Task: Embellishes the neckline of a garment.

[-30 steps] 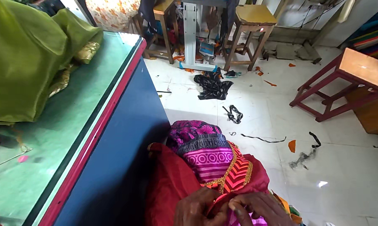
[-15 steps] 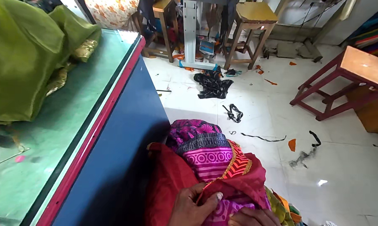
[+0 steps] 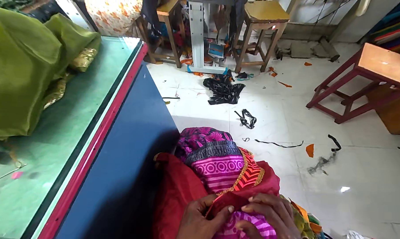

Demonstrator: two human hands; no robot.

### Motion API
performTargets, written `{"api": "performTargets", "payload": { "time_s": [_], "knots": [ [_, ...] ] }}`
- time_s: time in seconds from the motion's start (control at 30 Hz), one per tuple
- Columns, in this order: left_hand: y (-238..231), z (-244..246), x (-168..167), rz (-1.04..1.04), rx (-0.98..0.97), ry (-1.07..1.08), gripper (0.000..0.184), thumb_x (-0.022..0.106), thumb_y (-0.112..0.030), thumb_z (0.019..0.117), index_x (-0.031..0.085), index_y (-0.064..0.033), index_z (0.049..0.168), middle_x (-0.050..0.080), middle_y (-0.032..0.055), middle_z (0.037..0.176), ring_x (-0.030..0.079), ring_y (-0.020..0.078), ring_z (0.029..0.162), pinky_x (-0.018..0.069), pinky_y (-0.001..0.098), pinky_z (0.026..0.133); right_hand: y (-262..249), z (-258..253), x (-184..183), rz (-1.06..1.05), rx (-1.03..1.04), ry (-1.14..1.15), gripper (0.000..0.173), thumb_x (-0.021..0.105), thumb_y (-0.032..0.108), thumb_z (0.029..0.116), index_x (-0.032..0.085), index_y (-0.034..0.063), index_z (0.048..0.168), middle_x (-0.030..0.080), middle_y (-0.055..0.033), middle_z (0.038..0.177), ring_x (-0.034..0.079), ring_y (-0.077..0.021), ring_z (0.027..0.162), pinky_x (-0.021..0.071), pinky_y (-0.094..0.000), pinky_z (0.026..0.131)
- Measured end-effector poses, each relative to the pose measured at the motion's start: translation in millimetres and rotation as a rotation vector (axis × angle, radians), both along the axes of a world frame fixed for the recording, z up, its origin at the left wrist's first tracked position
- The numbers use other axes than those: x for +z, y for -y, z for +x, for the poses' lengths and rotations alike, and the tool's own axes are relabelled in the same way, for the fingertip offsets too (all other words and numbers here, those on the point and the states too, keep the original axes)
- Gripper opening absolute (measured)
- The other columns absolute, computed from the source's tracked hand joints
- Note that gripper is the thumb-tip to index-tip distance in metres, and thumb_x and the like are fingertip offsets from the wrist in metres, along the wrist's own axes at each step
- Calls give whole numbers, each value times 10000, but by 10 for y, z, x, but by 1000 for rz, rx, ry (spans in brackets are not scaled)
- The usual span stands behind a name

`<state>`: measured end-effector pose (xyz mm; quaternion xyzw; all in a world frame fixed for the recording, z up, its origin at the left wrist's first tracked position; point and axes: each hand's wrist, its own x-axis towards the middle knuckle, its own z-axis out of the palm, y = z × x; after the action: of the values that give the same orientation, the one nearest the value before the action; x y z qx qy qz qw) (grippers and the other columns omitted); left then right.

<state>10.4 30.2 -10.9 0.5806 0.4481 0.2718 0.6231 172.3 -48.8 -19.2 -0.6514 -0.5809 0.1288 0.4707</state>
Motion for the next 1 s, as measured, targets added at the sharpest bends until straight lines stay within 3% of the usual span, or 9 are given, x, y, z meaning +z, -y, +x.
{"api": "performTargets", "payload": {
  "time_s": [0.13,0.4,0.5,0.63,0.77,1.0],
  "knots": [
    [26,-5,-18,75,3,-7,84,735,-146,872,736,-64,853,684,-115,776,609,-109,728,513,116,694,-136,-29,-101,82,6,79,301,621,562,943,654,264,966,585,87,1204,450,-28,1272,276,-220,1105],
    [33,-11,-33,108,-21,-95,164,746,-218,863,727,-62,817,663,-92,740,581,-98,688,483,129,648,-276,86,-280,120,160,-2,368,536,617,962,620,266,891,615,124,1267,459,-40,1330,323,-309,1115],
    [41,-1,-5,132,-42,-107,180,748,-223,862,728,-53,807,657,-74,724,565,-89,663,462,134,623,-314,175,-172,109,284,-31,396,500,619,977,594,247,877,608,144,1281,417,-26,1376,286,-295,1160],
    [39,-15,-59,201,-50,-53,221,744,-239,889,725,-34,809,669,-36,743,571,-69,669,468,142,619,-340,213,-54,106,360,-136,415,506,609,981,578,218,858,591,161,1322,369,-4,1420,257,-263,1198],
    [45,-15,-53,180,-35,-69,225,749,-251,892,730,-40,819,680,-39,748,581,-79,675,476,134,628,-311,263,-91,85,337,-105,438,574,670,917,608,236,964,560,143,1408,348,-54,1463,278,-298,1216],
    [31,-7,-35,234,-39,-88,183,743,-210,864,747,-33,822,705,-15,773,608,-63,710,492,144,658,-306,205,-228,90,291,17,382,541,602,963,622,235,889,603,120,1380,381,-97,1452,299,-319,1192]
  ]
}}
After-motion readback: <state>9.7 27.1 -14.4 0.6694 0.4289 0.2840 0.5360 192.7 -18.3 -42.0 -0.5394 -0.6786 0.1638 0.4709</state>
